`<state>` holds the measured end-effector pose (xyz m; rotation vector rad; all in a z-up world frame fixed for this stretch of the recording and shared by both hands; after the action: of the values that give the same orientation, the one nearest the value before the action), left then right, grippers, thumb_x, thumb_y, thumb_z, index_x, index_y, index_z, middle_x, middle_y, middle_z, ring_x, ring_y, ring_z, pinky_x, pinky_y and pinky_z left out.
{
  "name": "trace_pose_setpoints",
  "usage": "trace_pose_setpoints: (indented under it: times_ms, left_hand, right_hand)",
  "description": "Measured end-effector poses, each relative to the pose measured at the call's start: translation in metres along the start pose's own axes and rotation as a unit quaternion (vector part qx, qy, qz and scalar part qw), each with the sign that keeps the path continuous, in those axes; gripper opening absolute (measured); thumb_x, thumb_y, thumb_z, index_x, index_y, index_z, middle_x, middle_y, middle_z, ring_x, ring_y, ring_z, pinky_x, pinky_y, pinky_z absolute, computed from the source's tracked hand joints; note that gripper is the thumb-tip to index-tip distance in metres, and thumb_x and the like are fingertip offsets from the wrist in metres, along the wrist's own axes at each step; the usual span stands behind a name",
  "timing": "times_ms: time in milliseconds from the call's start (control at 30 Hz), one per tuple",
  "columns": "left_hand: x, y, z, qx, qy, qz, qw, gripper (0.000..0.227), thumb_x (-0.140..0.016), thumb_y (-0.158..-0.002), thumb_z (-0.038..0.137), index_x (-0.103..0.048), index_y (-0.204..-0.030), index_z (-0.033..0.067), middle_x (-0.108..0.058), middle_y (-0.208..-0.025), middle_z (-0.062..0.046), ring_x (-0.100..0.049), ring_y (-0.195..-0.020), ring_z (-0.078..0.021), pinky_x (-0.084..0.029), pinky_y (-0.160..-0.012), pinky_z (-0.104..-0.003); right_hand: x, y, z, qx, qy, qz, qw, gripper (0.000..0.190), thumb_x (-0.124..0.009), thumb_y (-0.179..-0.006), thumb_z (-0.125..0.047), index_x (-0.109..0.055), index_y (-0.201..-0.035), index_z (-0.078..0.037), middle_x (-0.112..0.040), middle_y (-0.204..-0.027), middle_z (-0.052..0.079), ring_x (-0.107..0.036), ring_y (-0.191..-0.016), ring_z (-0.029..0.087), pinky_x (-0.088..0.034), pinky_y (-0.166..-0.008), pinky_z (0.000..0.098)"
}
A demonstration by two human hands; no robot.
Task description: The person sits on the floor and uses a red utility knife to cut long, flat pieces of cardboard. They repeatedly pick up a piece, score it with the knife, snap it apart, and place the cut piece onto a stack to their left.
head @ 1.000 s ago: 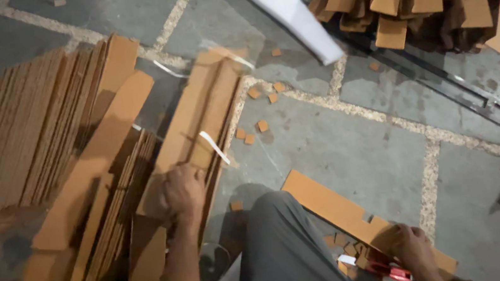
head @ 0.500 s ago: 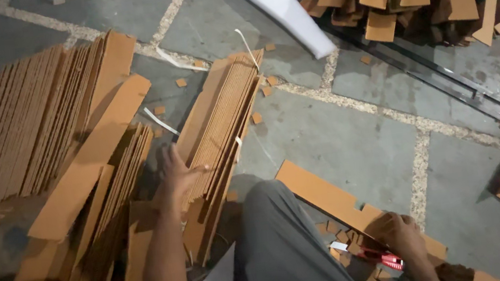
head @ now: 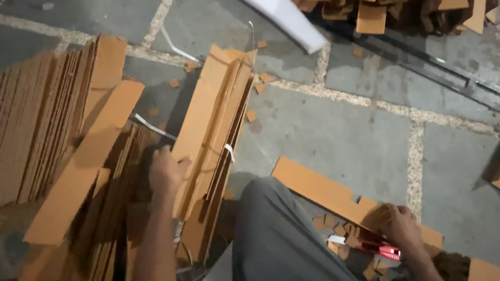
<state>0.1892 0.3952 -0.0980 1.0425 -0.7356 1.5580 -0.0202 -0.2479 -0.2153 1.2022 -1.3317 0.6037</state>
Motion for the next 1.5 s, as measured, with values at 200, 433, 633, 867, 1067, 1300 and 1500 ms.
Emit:
trace_pose_setpoints:
  times_ms: [200,433,633,867,1067,1300,1500]
  left_hand:
    - [-0.038,-0.048,-0.053,0.030,0.158,-0.117,0.980,0.059,-0.076,-0.080,0.036,-0.067,-0.126,-0.0001,-0.075,-0.110,-0.023,-0.074,-0.105,-0.0356,-0.056,-0.092,-0.047]
    - [0.055,-0.011,0.003,-0.012,0.091,0.058,0.994,0.038,-0.071,-0.096,0.032,-0.072,-0.119,0.0016,-0.073,-0.098,-0.026,-0.069,-0.092,-0.0433,-0.053,-0.081,-0.054]
    - [0.207,0.010,0.109,-0.241,0.075,0.376,0.892,0.033,-0.073,-0.105,0.025,-0.063,-0.105,-0.0066,-0.069,-0.087,-0.022,-0.069,-0.080,-0.0404,-0.054,-0.069,-0.047]
    - [0.091,0.017,0.106,-0.115,-0.109,0.163,0.974,0.028,-0.063,-0.102,0.034,-0.063,-0.104,0.0060,-0.066,-0.077,-0.014,-0.069,-0.063,-0.0288,-0.055,-0.051,-0.042]
    - [-0.023,-0.020,0.069,-0.130,-0.102,0.010,0.986,0.023,-0.060,-0.092,0.017,-0.065,-0.110,0.0041,-0.074,-0.087,-0.022,-0.073,-0.081,-0.0416,-0.056,-0.068,-0.054]
    - [0.071,-0.023,0.066,-0.070,0.012,0.038,0.997,0.039,-0.067,-0.090,0.032,-0.069,-0.106,-0.0029,-0.071,-0.099,-0.028,-0.071,-0.094,-0.0440,-0.055,-0.081,-0.053]
    - [0.238,0.000,0.131,-0.216,0.125,0.299,0.921,0.031,-0.066,-0.108,0.019,-0.060,-0.127,-0.0043,-0.071,-0.100,-0.018,-0.073,-0.085,-0.0328,-0.058,-0.072,-0.044]
  right_hand:
    - [0.005,-0.009,-0.005,-0.002,0.002,0.027,1.000,0.063,-0.079,-0.079,-0.024,-0.061,-0.139,-0.026,-0.061,-0.139,0.012,-0.060,-0.127,0.036,-0.054,-0.103,0.0462]
    - [-0.002,-0.009,0.000,-0.031,-0.003,-0.011,0.999,0.075,-0.086,-0.069,-0.027,-0.057,-0.137,-0.027,-0.055,-0.144,0.008,-0.052,-0.134,0.035,-0.052,-0.103,0.0467]
    - [-0.001,-0.005,-0.001,-0.016,-0.020,0.013,1.000,0.071,-0.084,-0.071,-0.028,-0.058,-0.137,-0.027,-0.055,-0.142,0.011,-0.053,-0.132,0.038,-0.051,-0.104,0.0481]
    - [0.003,-0.014,0.001,-0.008,-0.027,0.021,0.999,0.066,-0.080,-0.075,-0.028,-0.058,-0.137,-0.024,-0.057,-0.143,0.009,-0.055,-0.131,0.036,-0.053,-0.103,0.0469]
    - [-0.002,0.000,0.007,-0.029,-0.021,-0.004,0.999,0.063,-0.077,-0.079,-0.029,-0.057,-0.139,-0.026,-0.055,-0.145,0.008,-0.053,-0.133,0.036,-0.052,-0.103,0.0482]
    - [0.000,0.002,-0.004,-0.031,-0.015,-0.001,0.999,0.069,-0.083,-0.075,-0.035,-0.058,-0.139,-0.026,-0.055,-0.144,0.008,-0.053,-0.133,0.038,-0.052,-0.103,0.0481]
    - [-0.006,-0.004,-0.002,-0.025,-0.001,-0.004,1.000,0.073,-0.085,-0.073,-0.033,-0.057,-0.140,-0.025,-0.055,-0.143,0.009,-0.053,-0.132,0.037,-0.051,-0.105,0.0467]
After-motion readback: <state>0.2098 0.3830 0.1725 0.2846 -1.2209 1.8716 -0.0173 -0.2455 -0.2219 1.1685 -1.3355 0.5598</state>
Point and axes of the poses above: each hand's wrist, its own y-axis away from the middle knuckle, its own x-axis out of the back of the hand, z = x × y, the point moved 7 cm from there along -y, towards the middle knuckle
